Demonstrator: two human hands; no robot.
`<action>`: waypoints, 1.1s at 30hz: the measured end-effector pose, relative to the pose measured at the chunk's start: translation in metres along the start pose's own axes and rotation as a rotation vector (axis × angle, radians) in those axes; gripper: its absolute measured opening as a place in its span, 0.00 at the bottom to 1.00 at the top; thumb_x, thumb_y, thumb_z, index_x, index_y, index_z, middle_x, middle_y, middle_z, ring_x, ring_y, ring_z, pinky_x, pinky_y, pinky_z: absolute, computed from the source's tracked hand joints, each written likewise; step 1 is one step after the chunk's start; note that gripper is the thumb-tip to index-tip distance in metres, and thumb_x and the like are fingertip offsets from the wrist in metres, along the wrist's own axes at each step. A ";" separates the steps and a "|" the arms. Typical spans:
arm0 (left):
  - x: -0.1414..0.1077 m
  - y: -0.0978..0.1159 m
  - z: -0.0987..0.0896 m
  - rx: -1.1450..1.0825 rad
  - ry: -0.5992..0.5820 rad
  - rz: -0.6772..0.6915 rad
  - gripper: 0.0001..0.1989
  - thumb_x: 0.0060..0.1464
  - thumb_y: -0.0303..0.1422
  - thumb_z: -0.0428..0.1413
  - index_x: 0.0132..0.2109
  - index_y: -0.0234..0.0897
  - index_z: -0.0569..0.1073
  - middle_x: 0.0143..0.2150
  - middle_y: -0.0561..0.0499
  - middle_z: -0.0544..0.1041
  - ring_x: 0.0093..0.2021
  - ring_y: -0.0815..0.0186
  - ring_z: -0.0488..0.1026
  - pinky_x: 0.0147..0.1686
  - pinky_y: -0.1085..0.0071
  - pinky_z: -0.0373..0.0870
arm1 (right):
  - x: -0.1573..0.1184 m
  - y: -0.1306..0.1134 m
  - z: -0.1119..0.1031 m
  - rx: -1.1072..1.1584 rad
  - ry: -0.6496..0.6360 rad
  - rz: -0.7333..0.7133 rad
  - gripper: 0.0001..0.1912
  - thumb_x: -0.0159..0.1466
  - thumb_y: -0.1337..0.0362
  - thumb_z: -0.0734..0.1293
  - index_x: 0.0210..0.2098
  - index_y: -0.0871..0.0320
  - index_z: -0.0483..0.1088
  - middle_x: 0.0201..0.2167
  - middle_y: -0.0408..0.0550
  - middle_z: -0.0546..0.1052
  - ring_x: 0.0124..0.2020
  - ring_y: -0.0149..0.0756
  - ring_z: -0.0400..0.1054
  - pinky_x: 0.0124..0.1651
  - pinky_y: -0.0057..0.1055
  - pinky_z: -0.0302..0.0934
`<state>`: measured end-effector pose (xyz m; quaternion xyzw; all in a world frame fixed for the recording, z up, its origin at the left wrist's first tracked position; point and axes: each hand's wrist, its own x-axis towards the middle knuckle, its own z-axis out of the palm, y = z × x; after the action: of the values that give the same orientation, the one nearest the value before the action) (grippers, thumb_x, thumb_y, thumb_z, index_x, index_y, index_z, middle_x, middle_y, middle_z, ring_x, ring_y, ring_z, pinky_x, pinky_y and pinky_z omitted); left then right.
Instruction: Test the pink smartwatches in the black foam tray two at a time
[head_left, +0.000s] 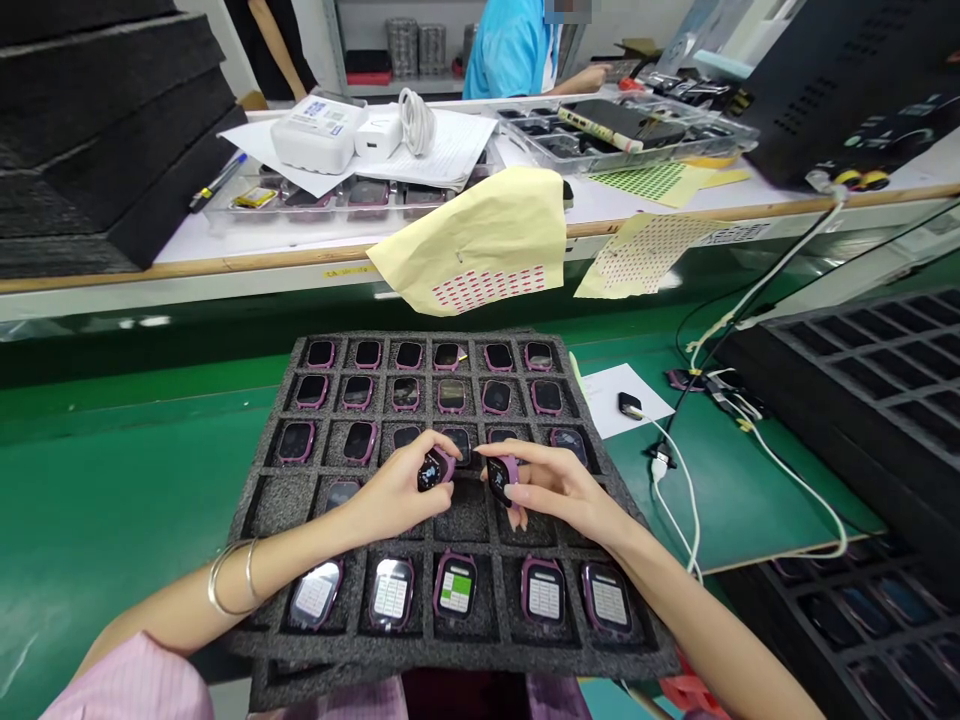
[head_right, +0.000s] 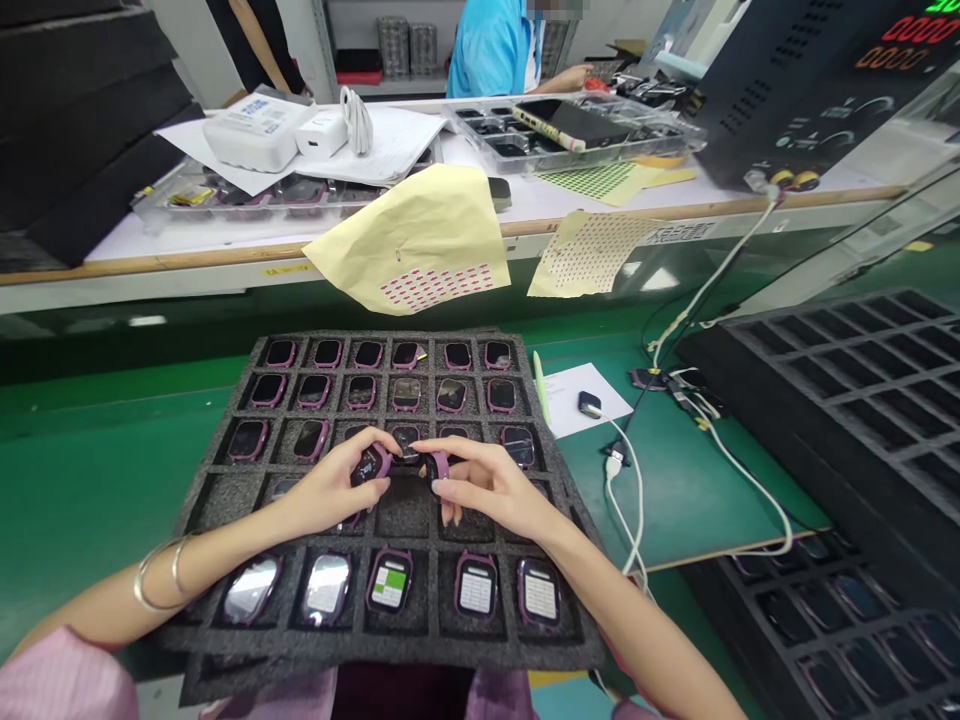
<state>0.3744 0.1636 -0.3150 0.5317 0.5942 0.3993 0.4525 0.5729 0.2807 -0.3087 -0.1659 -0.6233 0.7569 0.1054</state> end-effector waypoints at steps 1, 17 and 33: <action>0.000 -0.001 0.000 -0.002 0.012 0.008 0.14 0.50 0.25 0.52 0.46 0.38 0.65 0.36 0.54 0.69 0.34 0.67 0.67 0.37 0.71 0.64 | 0.000 0.000 0.000 -0.005 0.004 -0.004 0.22 0.63 0.63 0.69 0.56 0.61 0.67 0.24 0.43 0.74 0.24 0.29 0.71 0.28 0.23 0.66; 0.001 0.000 -0.002 0.085 0.030 0.022 0.13 0.48 0.24 0.51 0.43 0.38 0.65 0.36 0.53 0.71 0.39 0.64 0.69 0.41 0.70 0.64 | 0.000 0.003 -0.003 -0.039 0.071 -0.006 0.21 0.63 0.63 0.69 0.55 0.61 0.69 0.22 0.43 0.73 0.21 0.29 0.68 0.25 0.23 0.64; -0.001 0.001 0.000 0.014 0.048 0.053 0.13 0.48 0.24 0.51 0.43 0.39 0.65 0.35 0.53 0.69 0.38 0.65 0.67 0.41 0.71 0.62 | -0.002 0.003 -0.003 -0.035 0.070 -0.011 0.21 0.63 0.63 0.69 0.55 0.61 0.69 0.22 0.43 0.73 0.21 0.30 0.69 0.25 0.23 0.65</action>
<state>0.3741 0.1630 -0.3142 0.5407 0.5934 0.4195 0.4237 0.5758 0.2823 -0.3119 -0.1906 -0.6334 0.7389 0.1285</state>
